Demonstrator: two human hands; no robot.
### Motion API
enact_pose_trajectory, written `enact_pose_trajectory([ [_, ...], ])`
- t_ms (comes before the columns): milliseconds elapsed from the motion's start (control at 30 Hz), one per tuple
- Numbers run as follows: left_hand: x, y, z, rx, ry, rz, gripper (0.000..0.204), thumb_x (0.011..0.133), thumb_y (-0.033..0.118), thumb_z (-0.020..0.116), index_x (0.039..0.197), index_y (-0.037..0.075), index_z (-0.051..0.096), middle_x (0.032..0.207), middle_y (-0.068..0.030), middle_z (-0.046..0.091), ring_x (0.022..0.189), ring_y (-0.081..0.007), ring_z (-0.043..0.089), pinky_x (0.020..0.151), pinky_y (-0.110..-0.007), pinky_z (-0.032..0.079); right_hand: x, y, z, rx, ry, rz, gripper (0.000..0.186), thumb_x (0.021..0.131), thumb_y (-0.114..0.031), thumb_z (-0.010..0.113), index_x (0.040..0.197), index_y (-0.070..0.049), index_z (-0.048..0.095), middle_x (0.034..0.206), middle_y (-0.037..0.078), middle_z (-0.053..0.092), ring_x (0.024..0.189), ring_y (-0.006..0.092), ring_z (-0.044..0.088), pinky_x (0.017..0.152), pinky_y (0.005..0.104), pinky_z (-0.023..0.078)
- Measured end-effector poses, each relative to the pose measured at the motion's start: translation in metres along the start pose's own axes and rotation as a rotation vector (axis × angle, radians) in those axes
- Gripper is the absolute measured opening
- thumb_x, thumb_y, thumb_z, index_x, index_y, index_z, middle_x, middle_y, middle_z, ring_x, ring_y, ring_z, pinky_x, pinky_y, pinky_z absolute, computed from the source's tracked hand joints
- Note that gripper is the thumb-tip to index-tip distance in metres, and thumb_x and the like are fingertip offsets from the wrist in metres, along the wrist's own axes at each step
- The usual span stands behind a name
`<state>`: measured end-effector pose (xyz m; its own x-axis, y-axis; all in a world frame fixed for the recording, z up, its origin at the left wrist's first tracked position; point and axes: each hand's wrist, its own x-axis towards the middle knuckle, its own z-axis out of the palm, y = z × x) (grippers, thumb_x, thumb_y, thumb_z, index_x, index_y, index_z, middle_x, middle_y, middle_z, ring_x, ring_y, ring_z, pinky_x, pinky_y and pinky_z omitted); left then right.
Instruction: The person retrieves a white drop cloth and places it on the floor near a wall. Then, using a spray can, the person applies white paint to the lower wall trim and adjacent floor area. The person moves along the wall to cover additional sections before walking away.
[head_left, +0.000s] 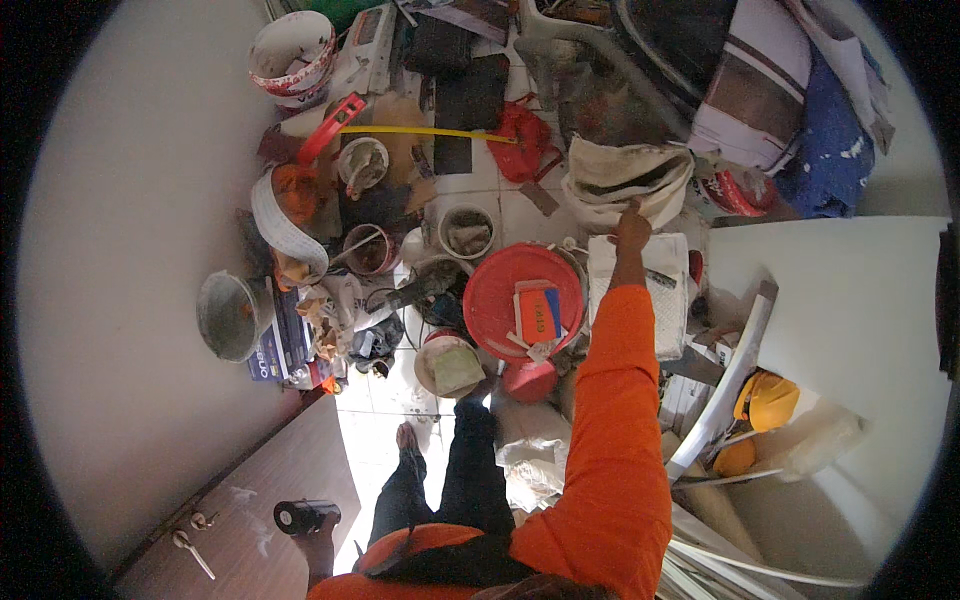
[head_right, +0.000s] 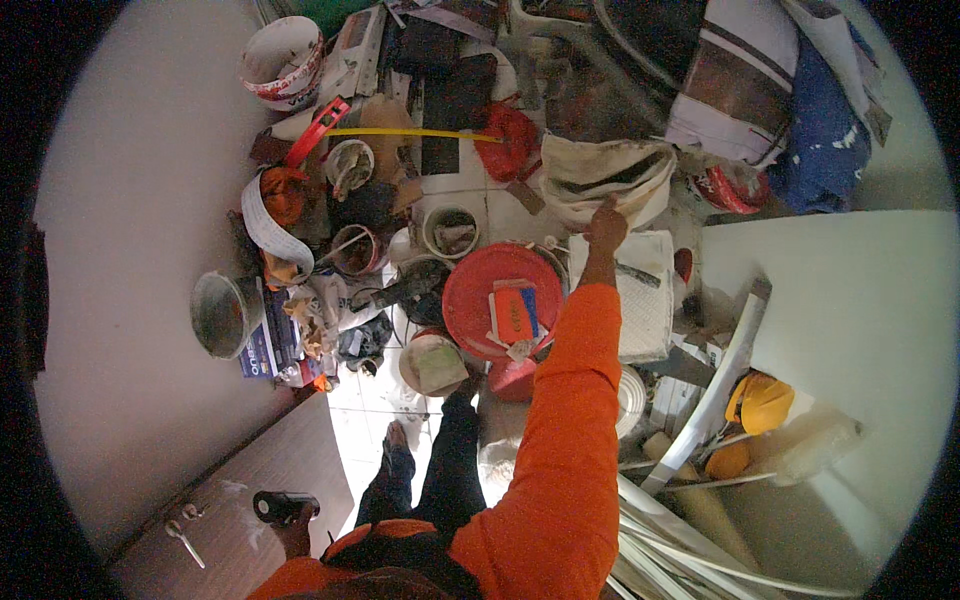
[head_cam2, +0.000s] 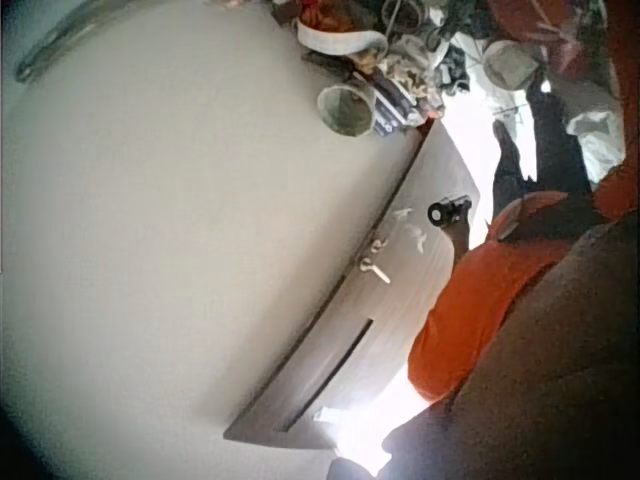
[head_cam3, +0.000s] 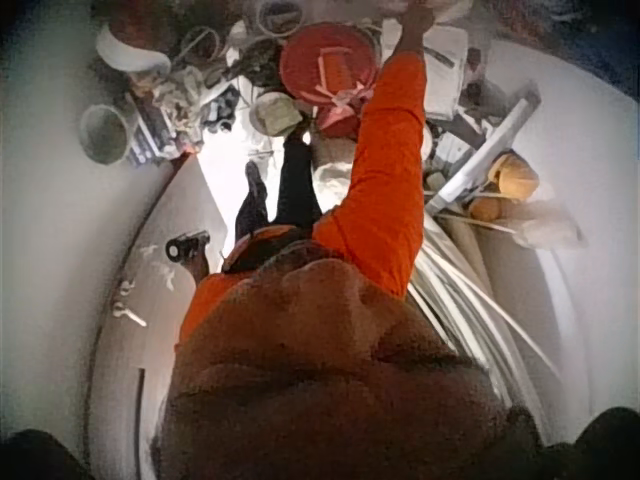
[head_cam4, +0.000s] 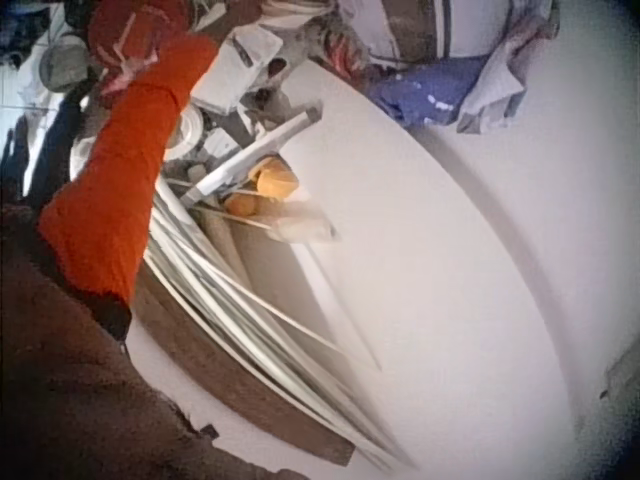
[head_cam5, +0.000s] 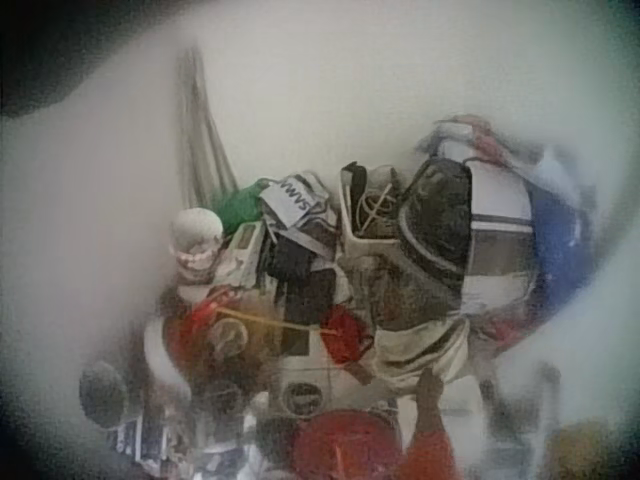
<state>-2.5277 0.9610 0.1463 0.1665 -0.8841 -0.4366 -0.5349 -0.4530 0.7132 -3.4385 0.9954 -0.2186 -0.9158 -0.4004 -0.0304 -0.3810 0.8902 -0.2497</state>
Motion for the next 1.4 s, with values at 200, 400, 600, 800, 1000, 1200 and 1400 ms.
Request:
enact_pose_trajectory([
  [200,-0.025,0.024,0.010,0.064,0.033,-0.038,0.078,0.069,-0.006,0.086,0.136,0.007,0.049,0.121,-0.0103,0.061,0.107,-0.0228,0.064,0.090,-0.037,0.059,0.014,-0.028,-0.032,0.081,-0.056,0.110,0.037,0.105,-0.030,0.051,0.107,0.005,0.063,0.073,0.013,0.073,0.058,0.0210,0.070,0.052,0.0353,0.055],
  [400,-0.019,0.034,0.017,-0.068,-0.028,0.039,0.078,0.070,-0.003,0.088,0.136,0.007,0.050,0.122,-0.0092,0.060,0.107,-0.0209,0.064,0.086,-0.035,0.060,0.005,-0.030,-0.114,-0.694,-0.043,-0.041,0.035,0.096,-0.029,0.065,0.110,0.002,0.070,0.081,0.015,0.075,0.074,0.0250,0.074,0.067,0.0365,0.059],
  [600,0.018,0.028,0.023,0.046,-0.161,0.060,0.075,0.070,0.000,0.090,0.134,0.008,0.052,0.123,-0.0075,0.061,0.109,-0.0214,0.064,0.093,-0.038,0.059,0.007,0.029,-0.189,-0.083,0.567,0.110,0.038,0.100,-0.028,0.054,0.095,0.005,0.071,0.080,0.024,0.068,0.072,0.0355,0.069,0.062,0.0469,0.054],
  [800,0.017,0.032,0.024,-0.021,-0.178,0.156,0.077,0.072,0.002,0.090,0.137,0.007,0.049,0.129,-0.0088,0.058,0.114,-0.0232,0.062,0.097,-0.040,0.058,-0.039,-0.057,-0.328,0.450,0.757,0.103,0.060,0.107,-0.040,0.043,0.089,0.010,0.071,0.086,0.034,0.069,0.083,0.0511,0.067,0.075,0.0566,0.051],
  [1000,0.029,0.063,0.023,0.090,-0.279,0.255,0.073,0.073,0.003,0.091,0.134,0.006,0.052,0.118,-0.0072,0.065,0.106,-0.0198,0.066,0.092,-0.035,0.057,-0.025,-0.038,-0.432,0.356,0.930,0.007,0.053,0.107,-0.039,0.046,0.099,0.008,0.071,0.089,0.032,0.070,0.081,0.0514,0.067,0.076,0.0579,0.051],
  [1200,0.038,0.077,0.028,-0.091,-0.406,0.317,0.069,0.073,0.005,0.091,0.130,0.007,0.053,0.115,-0.0065,0.066,0.103,-0.0200,0.066,0.093,-0.035,0.057,-0.018,-0.020,-0.560,0.364,1.028,0.022,0.058,0.104,-0.044,0.052,0.091,0.010,0.070,0.091,0.030,0.073,0.085,0.0461,0.069,0.079,0.0566,0.050],
  [1400,0.066,0.074,0.022,-0.229,-0.554,0.382,0.061,0.076,0.008,0.090,0.126,0.006,0.055,0.120,-0.0071,0.064,0.109,-0.0210,0.064,0.097,-0.037,0.055,-0.137,-0.051,-0.691,0.949,1.373,-0.075,0.055,0.105,-0.040,0.054,0.091,0.011,0.067,0.083,0.022,0.072,0.076,0.0318,0.066,0.070,0.0464,0.051],
])
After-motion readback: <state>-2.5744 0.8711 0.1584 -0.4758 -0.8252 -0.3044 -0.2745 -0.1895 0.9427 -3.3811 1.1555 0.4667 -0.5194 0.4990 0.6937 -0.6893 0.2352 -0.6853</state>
